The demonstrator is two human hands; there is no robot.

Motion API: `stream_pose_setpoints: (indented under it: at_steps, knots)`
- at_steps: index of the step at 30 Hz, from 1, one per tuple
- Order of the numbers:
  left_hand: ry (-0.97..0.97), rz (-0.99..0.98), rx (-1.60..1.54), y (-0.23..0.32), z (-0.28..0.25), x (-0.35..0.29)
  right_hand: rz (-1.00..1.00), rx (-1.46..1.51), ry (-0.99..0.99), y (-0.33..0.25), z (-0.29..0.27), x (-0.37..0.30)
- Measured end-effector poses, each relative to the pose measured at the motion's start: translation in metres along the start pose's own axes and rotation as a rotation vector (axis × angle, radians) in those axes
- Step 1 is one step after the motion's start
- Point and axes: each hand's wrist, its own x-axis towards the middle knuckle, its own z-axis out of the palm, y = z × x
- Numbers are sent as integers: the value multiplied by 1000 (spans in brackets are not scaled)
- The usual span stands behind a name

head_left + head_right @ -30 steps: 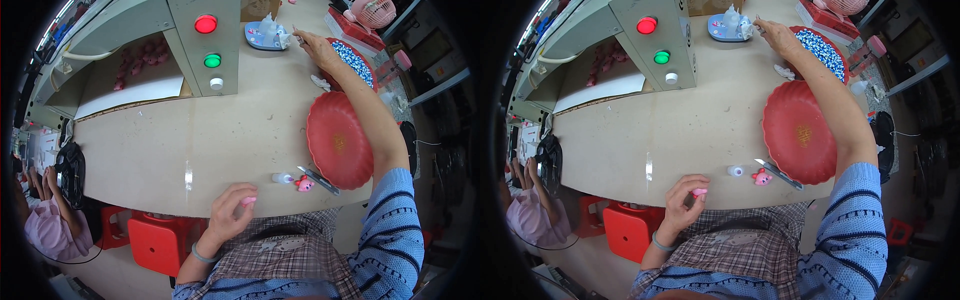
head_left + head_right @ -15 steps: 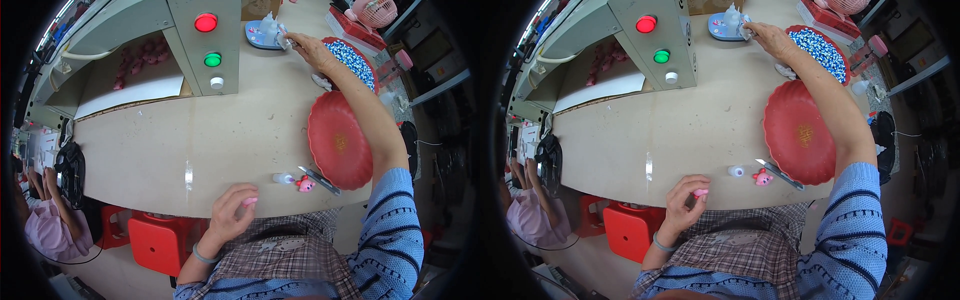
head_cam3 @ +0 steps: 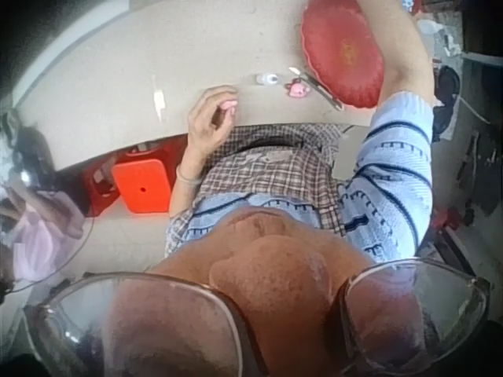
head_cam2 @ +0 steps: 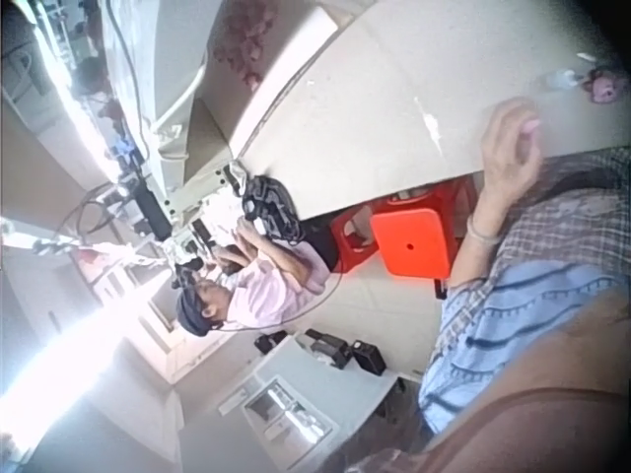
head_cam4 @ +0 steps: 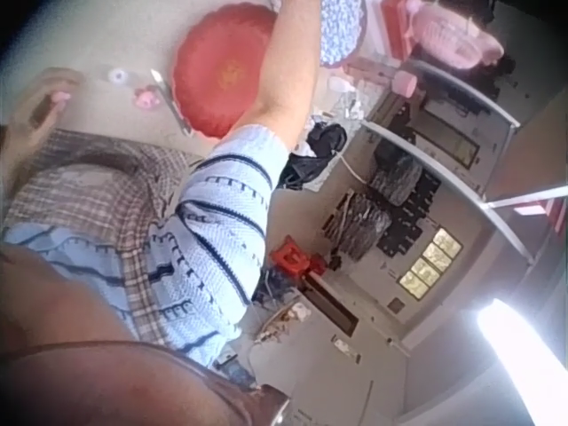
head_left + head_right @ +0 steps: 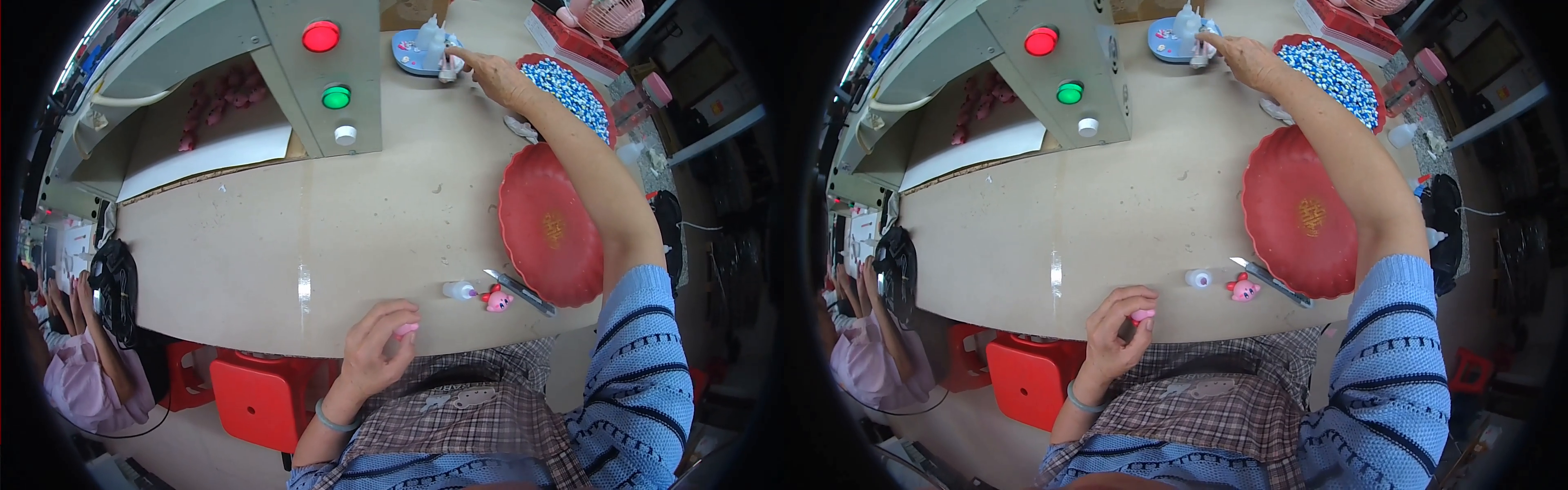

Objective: The person assembles toy figurines by sanding small parts with sandpaper, wiping them with a cloth, applying glue from a bottle, and attaching the pieces to the figurine bodies by hand.

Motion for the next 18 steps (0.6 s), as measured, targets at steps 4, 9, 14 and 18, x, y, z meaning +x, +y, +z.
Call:
stream_pose_setpoints:
  at_steps: [4, 9, 14, 18]
  knots:
    - [23, -14, 31, -1, 0, -2, 83, 42, 102, 14, -28, -16]
    - [17, 3, 21, 0, 2, 0, 173, -163, 85, 27, -59, -70]
    - [8, 18, 35, 2, 4, 0, 305, -258, -168, 6, -61, -100]
    - [3, 23, 77, 5, 7, 0, 228, -357, -134, 8, -38, -95]
